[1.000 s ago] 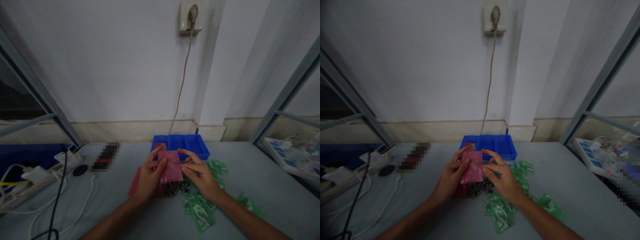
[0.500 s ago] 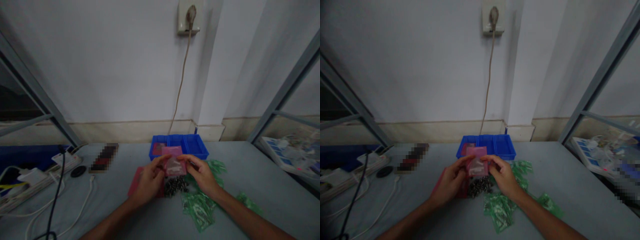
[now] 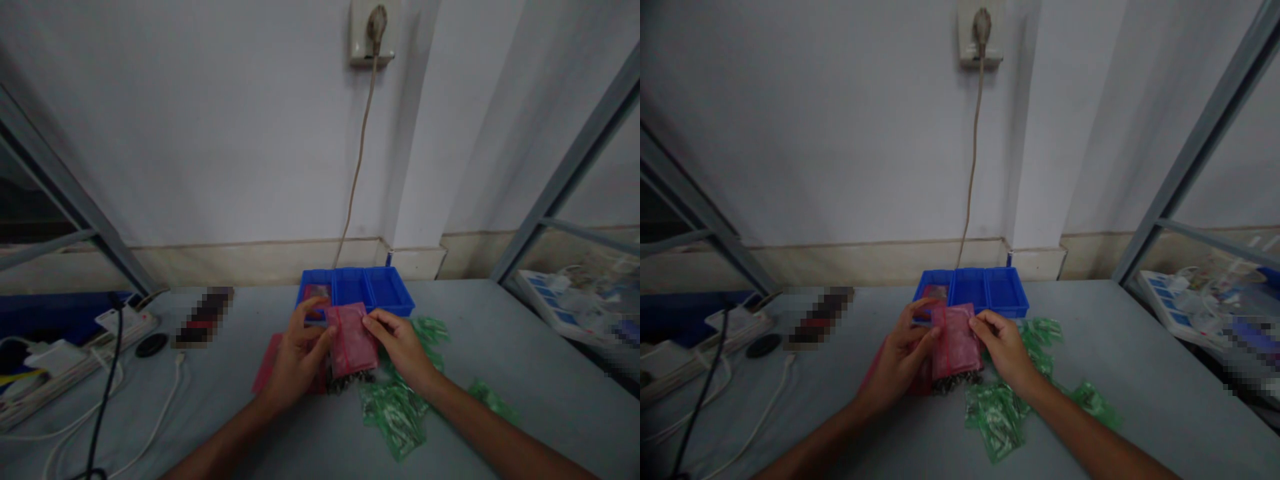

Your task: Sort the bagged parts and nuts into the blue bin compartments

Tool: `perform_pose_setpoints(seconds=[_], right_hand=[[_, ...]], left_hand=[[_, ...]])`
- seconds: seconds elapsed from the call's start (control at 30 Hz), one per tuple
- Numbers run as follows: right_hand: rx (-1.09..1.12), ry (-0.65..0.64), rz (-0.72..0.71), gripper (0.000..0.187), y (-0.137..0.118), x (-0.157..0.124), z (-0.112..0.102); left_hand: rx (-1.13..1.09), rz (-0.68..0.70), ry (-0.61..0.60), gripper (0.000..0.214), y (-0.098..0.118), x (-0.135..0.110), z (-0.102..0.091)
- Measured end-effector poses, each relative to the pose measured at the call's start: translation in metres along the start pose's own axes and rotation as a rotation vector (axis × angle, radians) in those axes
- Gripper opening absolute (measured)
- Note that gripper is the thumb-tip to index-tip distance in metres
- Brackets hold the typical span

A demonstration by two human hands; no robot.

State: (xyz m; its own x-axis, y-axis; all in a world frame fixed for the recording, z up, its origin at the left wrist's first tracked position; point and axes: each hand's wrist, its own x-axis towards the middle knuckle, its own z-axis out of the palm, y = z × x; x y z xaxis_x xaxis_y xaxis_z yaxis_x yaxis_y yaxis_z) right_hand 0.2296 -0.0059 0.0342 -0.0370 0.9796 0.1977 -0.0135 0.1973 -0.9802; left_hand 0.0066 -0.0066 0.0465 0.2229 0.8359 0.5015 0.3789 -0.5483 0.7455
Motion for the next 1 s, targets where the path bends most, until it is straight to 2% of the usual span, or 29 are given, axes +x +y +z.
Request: perform_pose_setpoints(seconds=[0.1, 0.17, 0.23, 0.3, 0.43, 0.6, 0.83, 0.93, 1.0], right_hand=[[0.102, 0.018, 0.101, 0.046, 0.002, 0.000, 0.000], [0.159, 0.031, 0.142, 0.043, 0.004, 0.000, 0.000], [0.205, 0.048, 0.152, 0.040, 0.006, 0.000, 0.000], [0.230, 0.057, 0.145, 0.046, 0.006, 0.001, 0.000], [0.186, 0.034, 0.097, 0.031, 0.004, 0.003, -0.001], [0.047, 0.025, 0.021, 0.034, 0.001, 0.002, -0.002], [0.110, -0.062, -0.001, 0.031, 0.001, -0.001, 0.000], [0.023, -0.086, -0.026, 0.031, 0.001, -0.002, -0.001], [-0.036, -0.076, -0.026, 0.032, 0.001, -0.003, -0.001]], left_hand=[[0.067, 0.166, -0.078, 0.053, 0.005, -0.002, -0.005], [0.089, 0.252, -0.141, 0.044, 0.006, -0.003, -0.006], [0.082, 0.275, -0.158, 0.031, 0.006, -0.003, -0.005], [0.073, 0.251, -0.148, 0.030, 0.004, -0.003, -0.002], [0.090, 0.168, -0.098, 0.034, -0.004, -0.002, 0.004], [0.074, 0.106, -0.045, 0.042, -0.012, -0.003, 0.006], [0.160, -0.112, -0.048, 0.019, -0.004, -0.002, 0.003], [0.186, -0.202, -0.009, 0.035, -0.006, -0.002, 0.006], [0.098, -0.186, 0.009, 0.039, -0.009, -0.002, 0.008]])
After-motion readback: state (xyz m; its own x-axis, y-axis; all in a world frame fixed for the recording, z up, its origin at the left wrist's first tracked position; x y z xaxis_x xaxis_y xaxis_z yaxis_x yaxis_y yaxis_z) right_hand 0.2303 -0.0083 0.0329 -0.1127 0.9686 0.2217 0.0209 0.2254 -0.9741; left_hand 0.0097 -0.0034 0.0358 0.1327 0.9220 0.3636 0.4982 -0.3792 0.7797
